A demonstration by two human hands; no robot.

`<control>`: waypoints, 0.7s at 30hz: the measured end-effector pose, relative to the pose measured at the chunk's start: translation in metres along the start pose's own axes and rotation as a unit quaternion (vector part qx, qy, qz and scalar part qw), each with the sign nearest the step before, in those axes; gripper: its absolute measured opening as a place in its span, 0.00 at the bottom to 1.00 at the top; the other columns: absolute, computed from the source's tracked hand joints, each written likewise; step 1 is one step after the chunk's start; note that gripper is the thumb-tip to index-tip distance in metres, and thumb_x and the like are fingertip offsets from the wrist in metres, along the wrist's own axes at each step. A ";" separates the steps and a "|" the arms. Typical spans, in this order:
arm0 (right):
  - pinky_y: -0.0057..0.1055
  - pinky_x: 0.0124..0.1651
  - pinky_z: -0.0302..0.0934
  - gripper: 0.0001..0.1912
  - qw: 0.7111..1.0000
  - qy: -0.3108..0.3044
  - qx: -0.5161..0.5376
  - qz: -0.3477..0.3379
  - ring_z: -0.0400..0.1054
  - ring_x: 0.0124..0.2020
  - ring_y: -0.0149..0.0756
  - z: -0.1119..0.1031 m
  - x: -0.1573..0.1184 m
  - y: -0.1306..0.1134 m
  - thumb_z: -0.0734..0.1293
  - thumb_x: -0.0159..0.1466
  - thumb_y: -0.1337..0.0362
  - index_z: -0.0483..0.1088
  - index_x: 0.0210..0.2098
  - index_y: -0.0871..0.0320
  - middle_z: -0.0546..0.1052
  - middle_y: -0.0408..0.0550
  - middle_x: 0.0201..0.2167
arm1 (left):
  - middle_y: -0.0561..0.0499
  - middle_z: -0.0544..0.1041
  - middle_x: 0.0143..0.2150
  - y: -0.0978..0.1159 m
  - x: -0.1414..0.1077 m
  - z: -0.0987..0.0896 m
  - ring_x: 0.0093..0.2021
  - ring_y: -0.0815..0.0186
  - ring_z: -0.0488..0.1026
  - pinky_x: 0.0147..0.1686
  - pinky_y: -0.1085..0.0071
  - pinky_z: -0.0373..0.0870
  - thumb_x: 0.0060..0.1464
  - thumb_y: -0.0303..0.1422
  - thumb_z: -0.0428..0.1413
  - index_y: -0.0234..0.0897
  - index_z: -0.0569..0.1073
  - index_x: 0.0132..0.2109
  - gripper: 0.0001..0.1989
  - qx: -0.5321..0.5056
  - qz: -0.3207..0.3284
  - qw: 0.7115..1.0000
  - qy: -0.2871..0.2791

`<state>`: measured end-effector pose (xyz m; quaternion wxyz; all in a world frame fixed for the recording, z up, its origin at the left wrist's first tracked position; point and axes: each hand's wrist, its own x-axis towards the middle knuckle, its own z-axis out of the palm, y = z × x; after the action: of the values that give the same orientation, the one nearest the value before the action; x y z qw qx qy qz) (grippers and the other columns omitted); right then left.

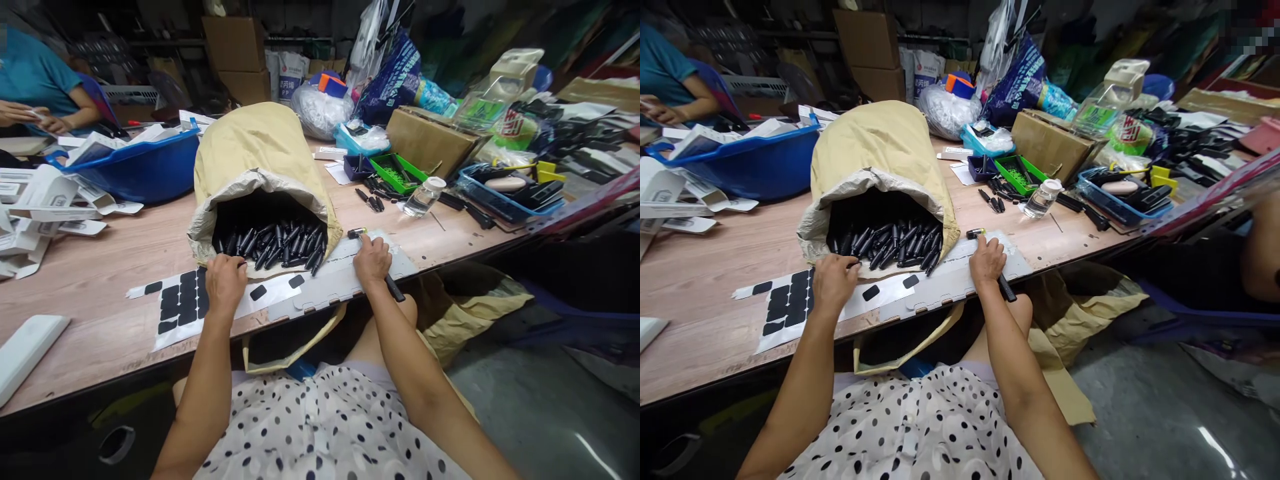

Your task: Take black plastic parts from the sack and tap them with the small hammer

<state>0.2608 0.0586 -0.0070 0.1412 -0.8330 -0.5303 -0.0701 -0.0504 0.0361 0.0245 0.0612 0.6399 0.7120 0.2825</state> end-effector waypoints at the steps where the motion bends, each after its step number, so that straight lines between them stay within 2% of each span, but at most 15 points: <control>1: 0.36 0.41 0.54 0.22 1.000 -0.001 0.001 0.000 0.61 0.46 0.46 0.000 0.000 -0.001 0.54 0.70 0.68 0.71 0.58 0.56 0.69 0.59 0.45 | 0.39 0.75 0.41 -0.007 0.008 0.005 0.47 0.44 0.70 0.48 0.49 0.69 0.51 0.31 0.56 0.39 0.80 0.36 0.09 0.012 -0.003 1.000 0.007; 5: 0.36 0.42 0.54 0.23 1.000 0.001 0.003 -0.001 0.61 0.46 0.46 -0.002 -0.001 -0.002 0.53 0.70 0.68 0.71 0.57 0.56 0.69 0.58 0.44 | 0.39 0.73 0.41 -0.021 0.021 0.019 0.46 0.43 0.69 0.48 0.46 0.68 0.42 0.23 0.56 0.39 0.80 0.34 0.11 0.035 -0.007 0.999 0.011; 9: 0.36 0.42 0.55 0.22 1.000 0.004 0.001 -0.002 0.61 0.45 0.46 -0.002 -0.001 -0.002 0.55 0.69 0.68 0.71 0.58 0.56 0.69 0.59 0.45 | 0.40 0.74 0.41 -0.018 0.017 0.014 0.47 0.42 0.68 0.47 0.46 0.67 0.43 0.23 0.57 0.41 0.78 0.32 0.10 0.034 -0.005 0.999 0.000; 13: 0.36 0.42 0.55 0.22 1.000 0.002 0.002 -0.004 0.61 0.46 0.46 -0.002 -0.001 -0.001 0.55 0.69 0.68 0.71 0.57 0.56 0.69 0.58 0.45 | 0.43 0.78 0.42 0.004 0.000 -0.002 0.50 0.45 0.66 0.52 0.47 0.62 0.54 0.31 0.57 0.43 0.77 0.39 0.06 -0.018 0.065 0.998 0.015; 15: 0.36 0.42 0.55 0.22 1.000 0.000 0.004 -0.003 0.61 0.45 0.46 -0.002 -0.001 -0.001 0.54 0.70 0.68 0.71 0.57 0.56 0.69 0.59 0.45 | 0.45 0.79 0.42 0.021 -0.013 -0.002 0.50 0.47 0.67 0.52 0.50 0.61 0.57 0.34 0.57 0.43 0.77 0.43 0.07 -0.042 0.118 0.992 0.003; 18: 0.37 0.42 0.55 0.23 1.000 -0.003 0.006 -0.002 0.61 0.46 0.46 -0.003 -0.001 -0.001 0.54 0.69 0.69 0.71 0.57 0.56 0.69 0.59 0.45 | 0.47 0.80 0.41 0.045 -0.031 0.011 0.47 0.52 0.68 0.51 0.55 0.62 0.57 0.34 0.58 0.44 0.78 0.43 0.07 -0.060 0.195 0.976 -0.069; 21: 0.37 0.42 0.55 0.22 1.000 0.000 0.006 -0.003 0.61 0.46 0.46 -0.003 0.000 -0.002 0.55 0.69 0.69 0.71 0.57 0.56 0.69 0.59 0.45 | 0.47 0.79 0.39 0.053 -0.043 0.032 0.45 0.54 0.69 0.48 0.58 0.64 0.57 0.32 0.58 0.43 0.78 0.42 0.07 -0.056 0.217 0.967 -0.121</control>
<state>0.2592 0.0579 -0.0038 0.1458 -0.8306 -0.5332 -0.0671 0.0181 0.0075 0.0114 0.1203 0.8042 0.5262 0.2489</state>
